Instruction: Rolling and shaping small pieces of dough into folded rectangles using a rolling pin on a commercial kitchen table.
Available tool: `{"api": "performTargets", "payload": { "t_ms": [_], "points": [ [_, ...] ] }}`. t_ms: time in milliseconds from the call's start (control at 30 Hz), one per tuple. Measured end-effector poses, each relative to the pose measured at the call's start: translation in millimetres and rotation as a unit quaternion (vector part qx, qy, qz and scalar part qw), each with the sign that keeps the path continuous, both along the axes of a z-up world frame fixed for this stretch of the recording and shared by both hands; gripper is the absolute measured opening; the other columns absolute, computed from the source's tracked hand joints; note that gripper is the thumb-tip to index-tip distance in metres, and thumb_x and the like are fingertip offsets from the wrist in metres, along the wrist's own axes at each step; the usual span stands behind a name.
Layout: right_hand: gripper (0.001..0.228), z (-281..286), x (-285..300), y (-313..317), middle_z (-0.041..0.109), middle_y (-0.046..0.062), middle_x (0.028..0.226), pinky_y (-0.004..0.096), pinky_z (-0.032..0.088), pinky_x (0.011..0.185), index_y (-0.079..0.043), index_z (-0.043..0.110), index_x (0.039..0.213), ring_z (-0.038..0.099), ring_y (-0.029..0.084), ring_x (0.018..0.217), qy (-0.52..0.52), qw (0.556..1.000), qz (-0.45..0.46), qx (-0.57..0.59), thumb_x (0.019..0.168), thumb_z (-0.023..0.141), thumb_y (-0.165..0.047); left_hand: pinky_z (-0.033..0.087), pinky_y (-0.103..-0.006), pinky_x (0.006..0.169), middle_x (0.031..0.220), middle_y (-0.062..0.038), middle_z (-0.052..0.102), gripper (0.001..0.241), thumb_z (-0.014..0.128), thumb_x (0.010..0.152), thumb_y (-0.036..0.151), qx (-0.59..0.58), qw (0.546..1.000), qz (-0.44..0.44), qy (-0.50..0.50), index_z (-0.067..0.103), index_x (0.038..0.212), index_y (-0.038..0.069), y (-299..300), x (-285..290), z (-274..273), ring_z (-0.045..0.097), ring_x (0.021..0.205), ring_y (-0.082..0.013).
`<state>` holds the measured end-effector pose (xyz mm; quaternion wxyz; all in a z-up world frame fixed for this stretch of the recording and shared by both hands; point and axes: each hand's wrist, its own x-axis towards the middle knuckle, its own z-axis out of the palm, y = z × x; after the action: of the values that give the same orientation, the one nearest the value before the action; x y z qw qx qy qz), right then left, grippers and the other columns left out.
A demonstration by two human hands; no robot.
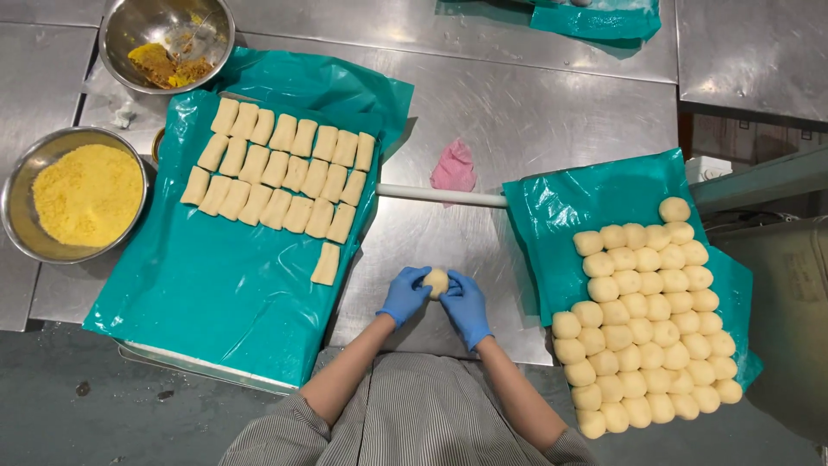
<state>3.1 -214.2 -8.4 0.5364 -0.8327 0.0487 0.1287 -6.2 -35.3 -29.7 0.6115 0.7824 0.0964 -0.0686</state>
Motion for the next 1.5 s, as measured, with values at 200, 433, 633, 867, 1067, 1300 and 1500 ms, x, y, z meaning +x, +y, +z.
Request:
{"api": "performTargets", "payload": {
  "t_ms": [200,433,633,867,1067,1300,1500],
  "points": [
    [0.044,2,11,-20,0.071,0.008,0.106,0.026,0.057,0.081,-0.004,0.069,0.123,0.067,0.013,0.087,0.026,1.000,0.006,0.002,0.081,0.081,-0.010,0.058,-0.0354,0.090,0.119,-0.014,0.068,0.032,0.067,0.091,0.011,0.044,0.996,0.059,-0.047,0.068,0.122,0.003,12,-10,44,0.072,0.106,-0.0262],
    [0.038,38,108,-23,0.064,0.017,0.118,0.041,0.054,0.093,-0.006,0.066,0.128,0.066,0.034,0.105,-0.178,0.972,0.058,-0.143,0.090,0.069,-0.010,0.037,-0.0513,0.118,0.143,-0.021,0.058,0.042,0.062,0.094,0.018,0.259,0.913,-0.145,-0.281,0.062,0.130,-0.002,-23,10,51,0.053,0.134,-0.0400],
    [0.050,22,188,-25,0.058,0.022,0.141,0.049,0.045,0.102,-0.005,0.060,0.136,0.055,0.042,0.124,-0.331,0.891,0.149,-0.271,0.087,0.066,-0.012,0.023,-0.0523,0.125,0.157,-0.020,0.045,0.054,0.052,0.100,0.027,0.396,0.829,-0.285,-0.273,0.052,0.144,-0.005,-33,19,20,0.037,0.148,-0.0384],
    [0.037,5,135,-6,0.064,0.016,0.115,0.049,0.045,0.097,-0.011,0.069,0.121,0.058,0.036,0.112,-0.275,0.902,0.116,-0.311,0.086,0.073,-0.024,0.018,-0.0550,0.124,0.157,-0.022,0.043,0.057,0.049,0.101,0.031,0.359,0.837,-0.324,-0.255,0.052,0.145,-0.005,-19,25,39,0.034,0.149,-0.0405],
    [0.032,9,62,-23,0.068,0.011,0.110,0.048,0.045,0.093,-0.011,0.069,0.117,0.060,0.034,0.105,-0.253,0.920,0.059,-0.295,0.087,0.072,-0.022,0.025,-0.0543,0.126,0.153,-0.017,0.054,0.041,0.053,0.102,0.022,0.208,0.920,-0.194,-0.270,0.060,0.139,0.006,-1,22,33,0.046,0.146,-0.0372],
    [0.034,34,8,-37,0.069,0.008,0.113,0.043,0.048,0.091,-0.012,0.068,0.118,0.064,0.033,0.100,-0.302,0.905,0.162,-0.252,0.087,0.074,-0.023,0.040,-0.0520,0.109,0.132,-0.011,0.063,0.044,0.063,0.091,0.026,0.339,0.887,-0.248,-0.190,0.061,0.132,0.010,64,21,61,0.058,0.121,-0.0340],
    [0.041,32,-14,-34,0.069,0.004,0.122,0.047,0.042,0.102,-0.016,0.067,0.129,0.062,0.028,0.116,-0.290,0.896,0.183,-0.282,0.090,0.072,-0.027,0.037,-0.0552,0.112,0.142,-0.016,0.058,0.049,0.062,0.099,0.030,0.341,0.889,-0.241,-0.187,0.057,0.140,0.005,60,-7,47,0.053,0.127,-0.0376]
  ]
}}
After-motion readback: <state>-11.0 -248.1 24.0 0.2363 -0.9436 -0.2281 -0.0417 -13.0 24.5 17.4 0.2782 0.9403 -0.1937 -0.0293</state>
